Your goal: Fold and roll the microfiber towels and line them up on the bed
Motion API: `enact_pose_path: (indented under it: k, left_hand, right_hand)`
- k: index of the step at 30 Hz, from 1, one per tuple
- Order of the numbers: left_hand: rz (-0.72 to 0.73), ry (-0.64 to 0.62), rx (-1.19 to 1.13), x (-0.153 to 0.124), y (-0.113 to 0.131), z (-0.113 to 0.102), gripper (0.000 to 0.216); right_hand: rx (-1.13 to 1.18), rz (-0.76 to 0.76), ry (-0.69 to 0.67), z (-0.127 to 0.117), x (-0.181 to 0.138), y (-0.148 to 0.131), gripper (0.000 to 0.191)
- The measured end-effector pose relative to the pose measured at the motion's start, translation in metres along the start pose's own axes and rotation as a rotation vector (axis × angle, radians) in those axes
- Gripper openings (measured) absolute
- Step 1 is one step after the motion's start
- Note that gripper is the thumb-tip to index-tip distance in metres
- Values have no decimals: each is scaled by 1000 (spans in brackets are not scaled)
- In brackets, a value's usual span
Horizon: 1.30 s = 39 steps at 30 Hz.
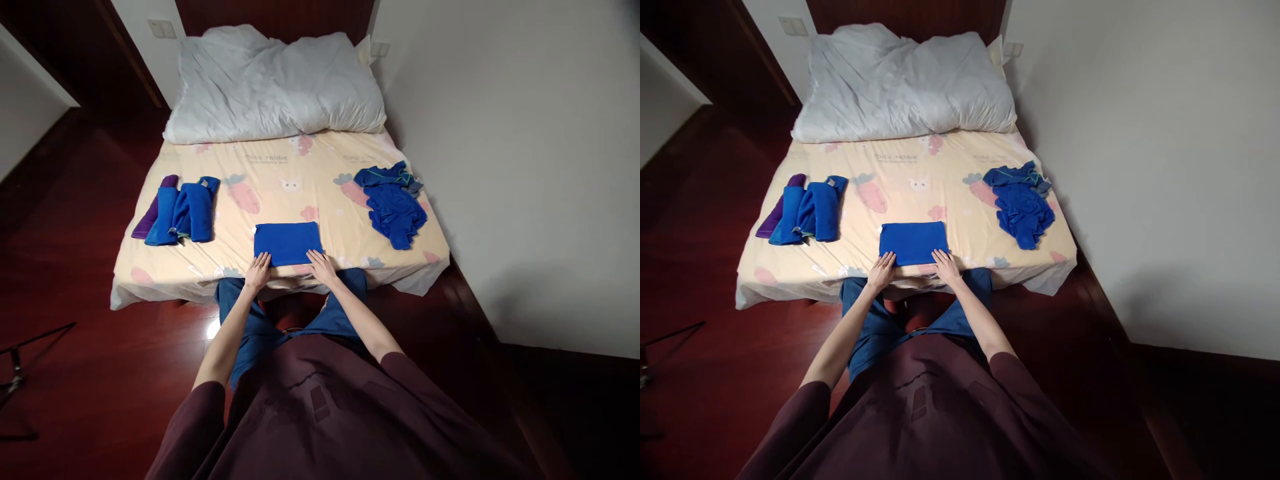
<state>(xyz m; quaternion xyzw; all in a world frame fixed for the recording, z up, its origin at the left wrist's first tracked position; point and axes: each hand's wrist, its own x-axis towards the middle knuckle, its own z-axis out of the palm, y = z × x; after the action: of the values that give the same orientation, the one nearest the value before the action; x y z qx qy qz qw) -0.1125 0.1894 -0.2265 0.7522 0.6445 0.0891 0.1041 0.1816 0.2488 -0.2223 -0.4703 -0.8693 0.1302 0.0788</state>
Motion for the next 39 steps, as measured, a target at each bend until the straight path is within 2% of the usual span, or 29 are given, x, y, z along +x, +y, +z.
enact_pose_path:
  k: [6,13,18,22,25,28,31,32,34,39]
  left_hand:
    - [-14,2,29,7,-6,0,64]
    - [-5,-5,73,16,-10,-10,57]
    - [42,20,41,-8,-20,-9,55]
    - [71,32,-36,-30,-24,-2,54]
    - [-2,62,-170,-31,-28,-2,57]
    - [-92,123,-330,-23,-35,-5,57]
    - [-183,171,-404,-16,-41,-7,42]
    - [-217,181,-408,-15,-42,-6,35]
    - [-279,191,-401,-12,-44,-6,26]
    - [-379,144,-356,-8,-43,-6,32]
  right_hand:
    - [-84,44,-40,-4,11,12,58]
    - [-111,97,-68,-13,21,14,57]
    - [-91,60,-71,-17,8,21,55]
    - [32,60,-74,-13,-5,29,55]
    - [214,85,-1,-7,-4,41,51]
    - [415,163,119,1,3,55,39]
    - [570,268,192,11,7,65,16]
    - [599,292,208,14,8,66,14]
    - [599,314,239,16,7,68,24]
    - [406,307,233,11,0,69,36]
